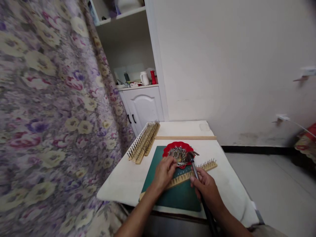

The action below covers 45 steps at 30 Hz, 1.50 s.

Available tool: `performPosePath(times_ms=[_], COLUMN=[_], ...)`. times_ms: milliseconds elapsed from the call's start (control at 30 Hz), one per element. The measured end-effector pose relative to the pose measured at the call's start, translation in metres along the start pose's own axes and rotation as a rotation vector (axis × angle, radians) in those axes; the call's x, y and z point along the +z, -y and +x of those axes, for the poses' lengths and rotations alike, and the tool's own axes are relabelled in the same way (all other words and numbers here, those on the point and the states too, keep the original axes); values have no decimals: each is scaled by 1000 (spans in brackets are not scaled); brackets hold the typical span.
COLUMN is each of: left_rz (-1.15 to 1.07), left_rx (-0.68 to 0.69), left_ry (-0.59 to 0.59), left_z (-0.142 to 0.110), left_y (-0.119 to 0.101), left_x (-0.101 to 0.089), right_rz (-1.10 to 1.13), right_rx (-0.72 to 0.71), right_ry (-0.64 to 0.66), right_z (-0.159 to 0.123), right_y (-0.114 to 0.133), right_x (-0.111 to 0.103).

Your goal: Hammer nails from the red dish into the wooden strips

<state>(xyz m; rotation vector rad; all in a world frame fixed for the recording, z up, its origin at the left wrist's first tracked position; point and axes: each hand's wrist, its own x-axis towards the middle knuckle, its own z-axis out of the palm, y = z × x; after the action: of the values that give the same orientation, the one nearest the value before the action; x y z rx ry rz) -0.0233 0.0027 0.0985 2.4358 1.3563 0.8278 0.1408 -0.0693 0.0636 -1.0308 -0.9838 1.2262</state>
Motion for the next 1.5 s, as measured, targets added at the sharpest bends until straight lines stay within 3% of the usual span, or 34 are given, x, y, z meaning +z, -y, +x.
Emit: performPosePath(times_ms=[100,233,433,633,833,1100,1233,1333,1500], left_rz=[-263,-382,-581,-1122,-1282,-1231,-987,-757,-530], left_rx=[9,-77,-199,-497,-500,-418,-480,-512,-440], left_ry=[8,-18,-56,-124,-241,-279,-406,-395,-325], left_z=[-37,-65,-76,-80,-80,-86,-84,-83,-84], left_y=[-20,-35,-39,-34,-34,-31,-3,20,35], left_x=[11,25,30,46,56,45,22,11,20], right_rz=[-19,-29,11,57,69,27,-32,-45,-51], right_rx=[-12,-14,-5,17,18,43,25,27,49], right_ry=[1,31,69,20,66,92,77,58,80], right_z=[-2,-7,-15,-15,-15,-22,-25,-26,-27], right_y=[-3,-7,-5,4,-2,-6,2,4,-1], right_x=[3,7,9,7,11,18,17,16,17])
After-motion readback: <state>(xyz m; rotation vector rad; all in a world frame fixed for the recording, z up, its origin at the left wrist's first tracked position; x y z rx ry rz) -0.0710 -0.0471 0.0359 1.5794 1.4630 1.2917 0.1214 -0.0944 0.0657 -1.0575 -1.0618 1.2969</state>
